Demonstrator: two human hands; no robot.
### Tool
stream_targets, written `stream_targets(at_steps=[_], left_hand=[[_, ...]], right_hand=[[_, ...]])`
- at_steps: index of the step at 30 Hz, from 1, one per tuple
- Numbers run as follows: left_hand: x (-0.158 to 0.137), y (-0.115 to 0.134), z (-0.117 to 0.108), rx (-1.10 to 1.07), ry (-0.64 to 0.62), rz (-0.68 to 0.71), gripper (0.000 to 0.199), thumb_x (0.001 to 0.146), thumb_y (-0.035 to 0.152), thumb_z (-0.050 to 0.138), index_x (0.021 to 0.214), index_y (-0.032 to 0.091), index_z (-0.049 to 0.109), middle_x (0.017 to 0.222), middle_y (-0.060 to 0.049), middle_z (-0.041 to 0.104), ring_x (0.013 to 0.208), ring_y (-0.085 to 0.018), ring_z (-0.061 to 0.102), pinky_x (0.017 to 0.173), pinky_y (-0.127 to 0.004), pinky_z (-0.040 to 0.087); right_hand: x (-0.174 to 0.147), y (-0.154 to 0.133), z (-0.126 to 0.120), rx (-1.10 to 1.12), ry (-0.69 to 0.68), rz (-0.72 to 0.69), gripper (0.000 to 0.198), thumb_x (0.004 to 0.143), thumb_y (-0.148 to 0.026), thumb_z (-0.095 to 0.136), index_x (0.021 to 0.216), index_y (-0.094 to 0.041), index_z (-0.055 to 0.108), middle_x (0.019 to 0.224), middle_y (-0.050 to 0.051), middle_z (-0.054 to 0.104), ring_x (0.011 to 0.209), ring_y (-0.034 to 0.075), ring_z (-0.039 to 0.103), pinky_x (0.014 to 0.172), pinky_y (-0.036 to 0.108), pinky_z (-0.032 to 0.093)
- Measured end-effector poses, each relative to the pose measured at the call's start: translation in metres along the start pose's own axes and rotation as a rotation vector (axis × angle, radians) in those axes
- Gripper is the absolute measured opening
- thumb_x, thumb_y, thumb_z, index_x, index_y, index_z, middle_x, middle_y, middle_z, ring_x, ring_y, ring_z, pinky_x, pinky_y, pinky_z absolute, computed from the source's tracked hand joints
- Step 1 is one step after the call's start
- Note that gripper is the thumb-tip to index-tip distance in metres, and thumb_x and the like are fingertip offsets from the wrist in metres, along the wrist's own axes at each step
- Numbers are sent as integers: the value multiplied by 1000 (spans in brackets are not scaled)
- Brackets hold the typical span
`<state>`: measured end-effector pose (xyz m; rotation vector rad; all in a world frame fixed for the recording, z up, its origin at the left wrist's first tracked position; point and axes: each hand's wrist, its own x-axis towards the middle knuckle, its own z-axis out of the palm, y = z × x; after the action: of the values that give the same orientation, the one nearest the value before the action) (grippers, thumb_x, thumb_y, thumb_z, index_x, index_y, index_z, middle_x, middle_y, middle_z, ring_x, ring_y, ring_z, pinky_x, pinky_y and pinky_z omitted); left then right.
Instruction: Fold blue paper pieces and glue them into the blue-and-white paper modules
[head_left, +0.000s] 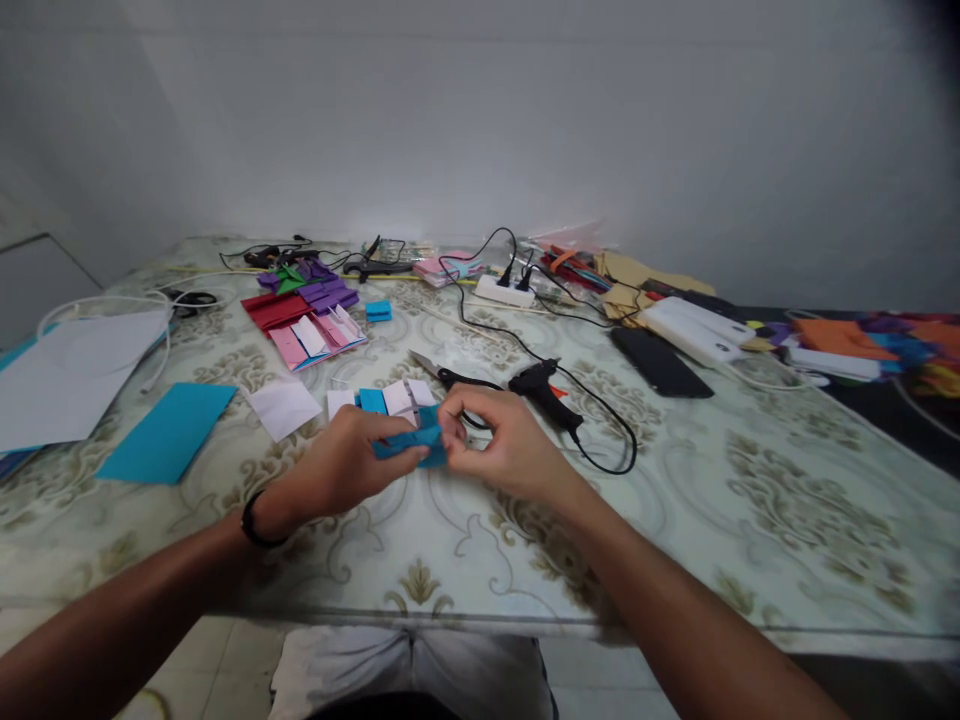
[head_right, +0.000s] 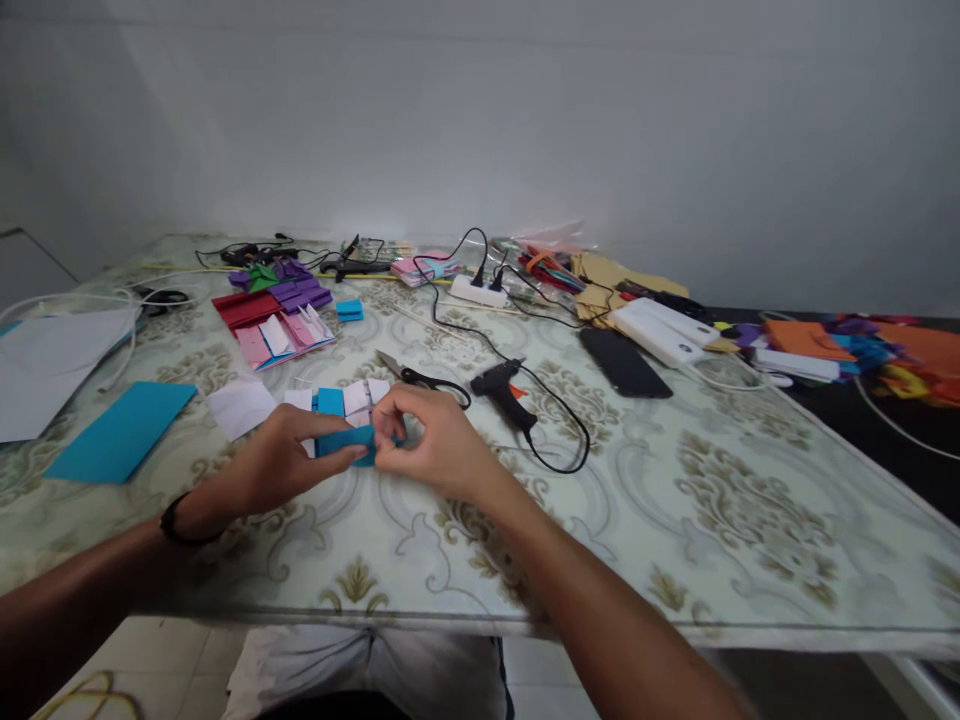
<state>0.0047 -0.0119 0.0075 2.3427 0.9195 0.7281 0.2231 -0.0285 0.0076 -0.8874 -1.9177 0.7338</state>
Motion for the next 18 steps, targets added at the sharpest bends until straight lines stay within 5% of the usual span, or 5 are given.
stream_targets(at_steps=[4, 10, 18], left_hand=[[-2, 1, 5, 28, 25, 49, 32, 87, 14, 60, 56, 14, 51, 57, 7, 33, 56, -6, 32, 53, -21, 26], [-4, 6, 7, 23, 119, 118, 39, 93, 18, 62, 56, 15, 50, 54, 7, 37, 52, -6, 32, 51, -21, 27], [-6, 3, 4, 28, 168, 104, 26, 97, 30, 67, 79, 15, 77, 63, 2, 69, 53, -8, 50, 53, -20, 37]], right_hand=[[-1, -3, 8, 34, 1, -76, 14, 76, -7, 61, 75, -20, 61, 74, -2, 58, 69, 13, 53, 66, 27, 43], [-1, -4, 9, 32, 37, -120, 17, 74, -5, 59, 76, -21, 61, 76, -2, 57, 70, 14, 53, 67, 28, 43], [1, -3, 3, 34, 45, -90, 15, 76, -5, 61, 76, -20, 60, 75, -2, 57, 69, 13, 52, 66, 27, 42]])
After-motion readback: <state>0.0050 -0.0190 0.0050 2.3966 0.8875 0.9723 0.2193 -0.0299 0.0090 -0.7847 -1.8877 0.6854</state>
